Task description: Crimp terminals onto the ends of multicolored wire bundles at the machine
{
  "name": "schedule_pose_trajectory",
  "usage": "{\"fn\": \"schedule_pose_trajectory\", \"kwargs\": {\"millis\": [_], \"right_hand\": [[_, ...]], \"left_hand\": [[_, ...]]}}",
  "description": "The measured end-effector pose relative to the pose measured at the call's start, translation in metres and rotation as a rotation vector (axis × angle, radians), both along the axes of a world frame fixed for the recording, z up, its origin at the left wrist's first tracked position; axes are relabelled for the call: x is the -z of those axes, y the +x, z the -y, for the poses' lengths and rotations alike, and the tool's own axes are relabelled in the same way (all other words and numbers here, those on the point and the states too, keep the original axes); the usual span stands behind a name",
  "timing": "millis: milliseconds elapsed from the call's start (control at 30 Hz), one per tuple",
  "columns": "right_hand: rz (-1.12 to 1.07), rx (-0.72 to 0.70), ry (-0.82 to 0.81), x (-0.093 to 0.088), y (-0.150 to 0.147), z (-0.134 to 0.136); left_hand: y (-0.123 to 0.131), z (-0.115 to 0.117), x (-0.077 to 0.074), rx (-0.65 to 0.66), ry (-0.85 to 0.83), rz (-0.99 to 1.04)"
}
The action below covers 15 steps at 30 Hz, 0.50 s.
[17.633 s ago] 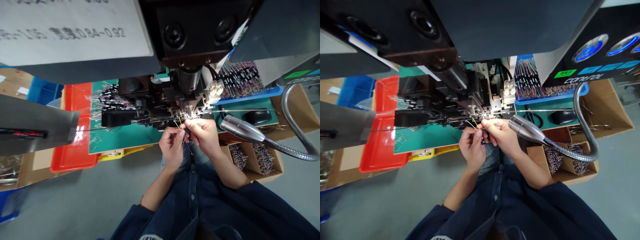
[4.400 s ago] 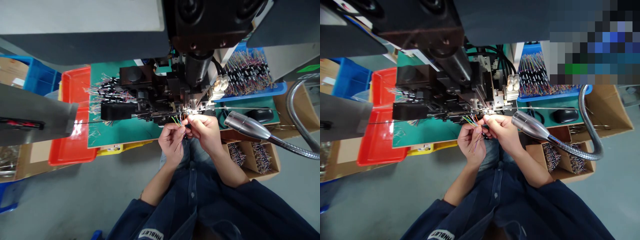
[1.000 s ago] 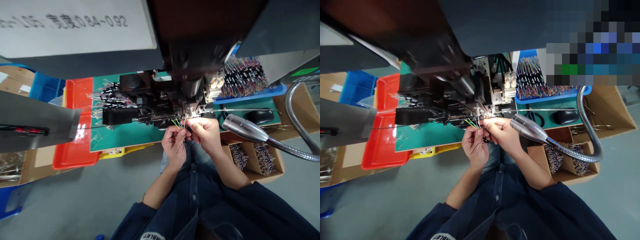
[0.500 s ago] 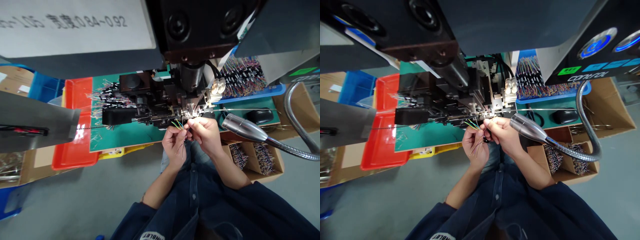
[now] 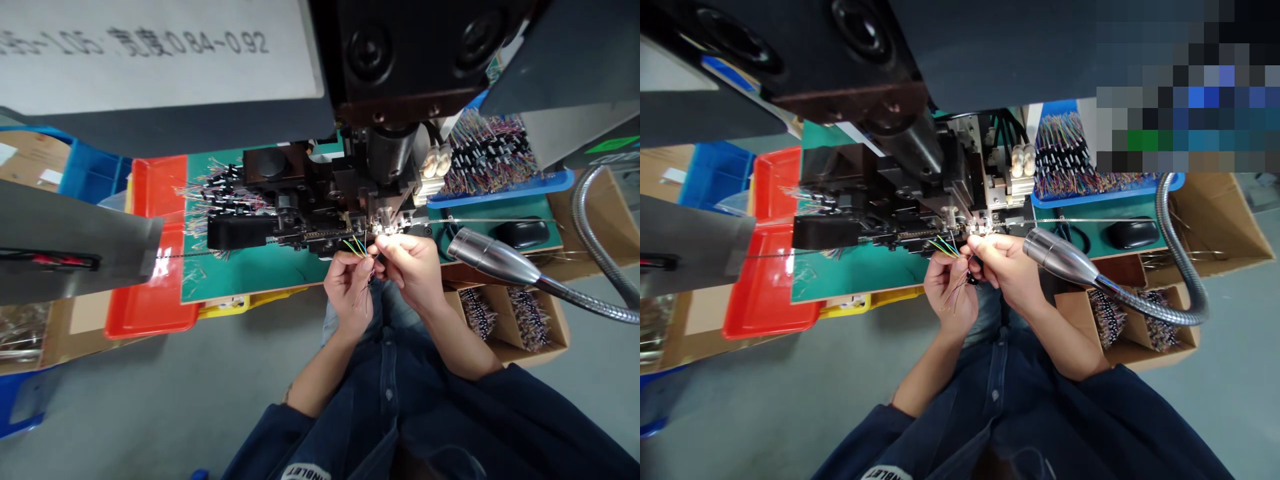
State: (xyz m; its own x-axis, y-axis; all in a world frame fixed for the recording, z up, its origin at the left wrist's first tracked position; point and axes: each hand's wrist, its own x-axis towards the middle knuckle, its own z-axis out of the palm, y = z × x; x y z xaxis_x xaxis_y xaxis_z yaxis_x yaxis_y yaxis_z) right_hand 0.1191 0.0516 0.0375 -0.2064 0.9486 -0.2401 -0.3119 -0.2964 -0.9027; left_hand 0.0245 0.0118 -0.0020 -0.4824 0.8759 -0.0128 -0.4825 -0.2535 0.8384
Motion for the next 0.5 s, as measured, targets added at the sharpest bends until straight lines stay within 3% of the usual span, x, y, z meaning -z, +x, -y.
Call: {"fn": "schedule_pose_trajectory", "kwargs": {"millis": [267,500], "right_hand": [[0.164,-0.088,0.127,-0.0090,0.0065,-0.0007],[0.087,-0.065,0.060,-0.0008,0.0072,0.0005]], "left_hand": [[0.0004,0.0060,0.0058,0.113,0.026,0.011],[0.0020,0.0067,0.0050,0.137,0.007,0.038]]}}
